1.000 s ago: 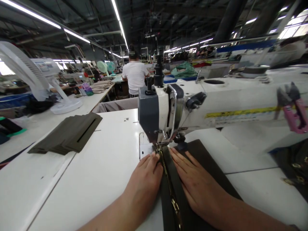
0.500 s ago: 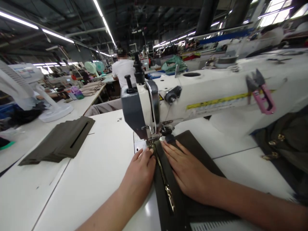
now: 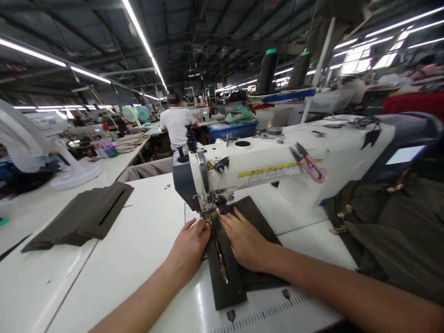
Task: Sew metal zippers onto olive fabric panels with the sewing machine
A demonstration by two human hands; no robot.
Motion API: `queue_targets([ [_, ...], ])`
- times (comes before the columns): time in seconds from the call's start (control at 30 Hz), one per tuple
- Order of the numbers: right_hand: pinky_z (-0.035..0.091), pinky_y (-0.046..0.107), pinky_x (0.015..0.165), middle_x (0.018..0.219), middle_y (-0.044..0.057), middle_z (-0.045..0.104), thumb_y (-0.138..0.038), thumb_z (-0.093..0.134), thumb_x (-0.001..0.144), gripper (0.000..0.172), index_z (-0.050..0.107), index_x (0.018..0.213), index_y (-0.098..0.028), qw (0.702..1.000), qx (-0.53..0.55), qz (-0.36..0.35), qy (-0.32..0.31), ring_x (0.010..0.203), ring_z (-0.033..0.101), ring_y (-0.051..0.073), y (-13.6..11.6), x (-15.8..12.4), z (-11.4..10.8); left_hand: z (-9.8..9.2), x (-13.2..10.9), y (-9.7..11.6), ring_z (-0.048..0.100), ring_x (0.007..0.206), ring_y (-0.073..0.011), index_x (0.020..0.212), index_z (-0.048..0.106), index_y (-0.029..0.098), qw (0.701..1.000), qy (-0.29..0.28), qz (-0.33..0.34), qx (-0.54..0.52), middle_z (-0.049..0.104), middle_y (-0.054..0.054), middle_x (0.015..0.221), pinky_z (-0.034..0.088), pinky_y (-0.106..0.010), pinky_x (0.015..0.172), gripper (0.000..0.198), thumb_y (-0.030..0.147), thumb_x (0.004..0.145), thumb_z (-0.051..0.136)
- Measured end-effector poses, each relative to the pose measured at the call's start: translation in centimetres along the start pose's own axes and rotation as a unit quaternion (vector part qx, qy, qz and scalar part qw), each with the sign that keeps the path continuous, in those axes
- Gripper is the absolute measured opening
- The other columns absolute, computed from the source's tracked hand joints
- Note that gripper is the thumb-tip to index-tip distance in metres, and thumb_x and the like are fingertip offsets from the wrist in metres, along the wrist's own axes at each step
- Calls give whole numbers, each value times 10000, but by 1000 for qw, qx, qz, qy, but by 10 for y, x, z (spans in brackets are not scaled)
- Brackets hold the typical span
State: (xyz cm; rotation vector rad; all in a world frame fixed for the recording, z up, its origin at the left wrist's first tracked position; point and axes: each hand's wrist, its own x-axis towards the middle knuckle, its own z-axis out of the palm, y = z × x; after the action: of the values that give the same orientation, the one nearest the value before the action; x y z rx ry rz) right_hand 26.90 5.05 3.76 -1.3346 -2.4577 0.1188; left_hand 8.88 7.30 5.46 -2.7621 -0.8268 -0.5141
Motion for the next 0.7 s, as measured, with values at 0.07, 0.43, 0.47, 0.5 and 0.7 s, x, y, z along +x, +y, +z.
queue_targets([
  [0.07,180,480,1054,1376,168,352,-176,359,852,474,371,1314,-69,1000,11,-6,8,1264,311,236,0,-4,-4,0,-2,0,612,863,-222,900,586,110,1000,9,6,-3,624,-116,901,478,-438,868,197,36,776,452],
  [0.43,483,357,758,830,122,642,-110,497,805,144,639,783,-107,942,-57,-219,250,840,571,219,-47,-66,5,-4,-19,17,611,908,-209,958,626,135,995,28,-64,-77,653,-84,984,501,-376,822,260,49,747,500],
  [0.47,485,365,762,841,133,648,-69,467,799,179,643,807,-94,936,-80,-225,259,841,577,227,-49,-66,8,-5,-19,17,613,900,-207,960,629,142,993,25,-75,-85,653,-81,984,505,-371,811,263,57,749,498],
  [0.5,489,376,761,846,145,653,-42,441,790,213,646,828,-81,933,-101,-227,260,839,584,236,-52,-65,11,-6,-19,17,616,890,-203,961,633,150,992,23,-85,-90,654,-77,982,508,-367,799,265,65,753,492],
  [0.7,519,365,683,817,185,660,-34,411,767,276,649,906,-38,939,-158,-181,247,756,614,243,-64,-64,19,-9,-18,18,629,847,-183,950,645,178,990,29,-100,-99,662,-54,950,515,-341,769,292,56,758,462],
])
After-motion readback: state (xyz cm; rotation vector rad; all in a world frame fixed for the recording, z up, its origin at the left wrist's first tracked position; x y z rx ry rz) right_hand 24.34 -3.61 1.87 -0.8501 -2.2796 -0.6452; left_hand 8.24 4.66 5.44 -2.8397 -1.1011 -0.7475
